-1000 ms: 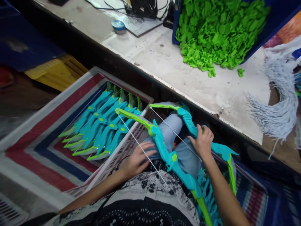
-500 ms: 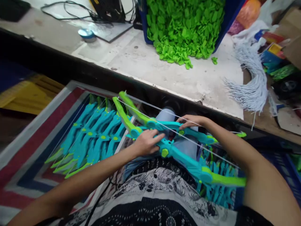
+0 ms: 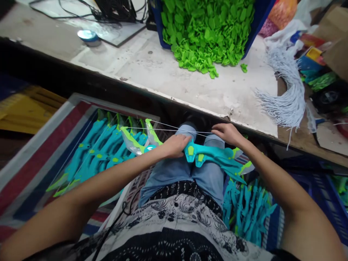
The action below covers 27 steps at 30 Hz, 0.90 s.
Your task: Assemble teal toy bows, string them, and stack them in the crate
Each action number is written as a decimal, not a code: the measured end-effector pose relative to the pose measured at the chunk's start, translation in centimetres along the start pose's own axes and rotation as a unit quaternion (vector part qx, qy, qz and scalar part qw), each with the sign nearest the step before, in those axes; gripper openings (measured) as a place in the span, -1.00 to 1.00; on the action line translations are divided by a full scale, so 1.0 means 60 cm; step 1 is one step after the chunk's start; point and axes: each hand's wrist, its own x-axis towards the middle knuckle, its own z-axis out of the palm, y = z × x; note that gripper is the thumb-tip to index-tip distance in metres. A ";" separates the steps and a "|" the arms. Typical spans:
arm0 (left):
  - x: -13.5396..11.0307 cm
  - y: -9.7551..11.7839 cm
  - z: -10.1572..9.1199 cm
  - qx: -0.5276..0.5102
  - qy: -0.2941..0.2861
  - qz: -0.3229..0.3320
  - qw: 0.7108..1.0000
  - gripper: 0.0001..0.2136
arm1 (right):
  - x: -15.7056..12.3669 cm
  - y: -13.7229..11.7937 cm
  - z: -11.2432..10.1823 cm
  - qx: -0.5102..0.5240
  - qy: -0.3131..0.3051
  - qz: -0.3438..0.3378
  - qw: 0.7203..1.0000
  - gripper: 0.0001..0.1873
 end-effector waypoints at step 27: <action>-0.534 -0.348 0.219 -0.381 0.160 -0.418 0.809 -0.72 | 0.383 -0.386 0.046 -0.098 0.100 -0.344 0.928 -0.72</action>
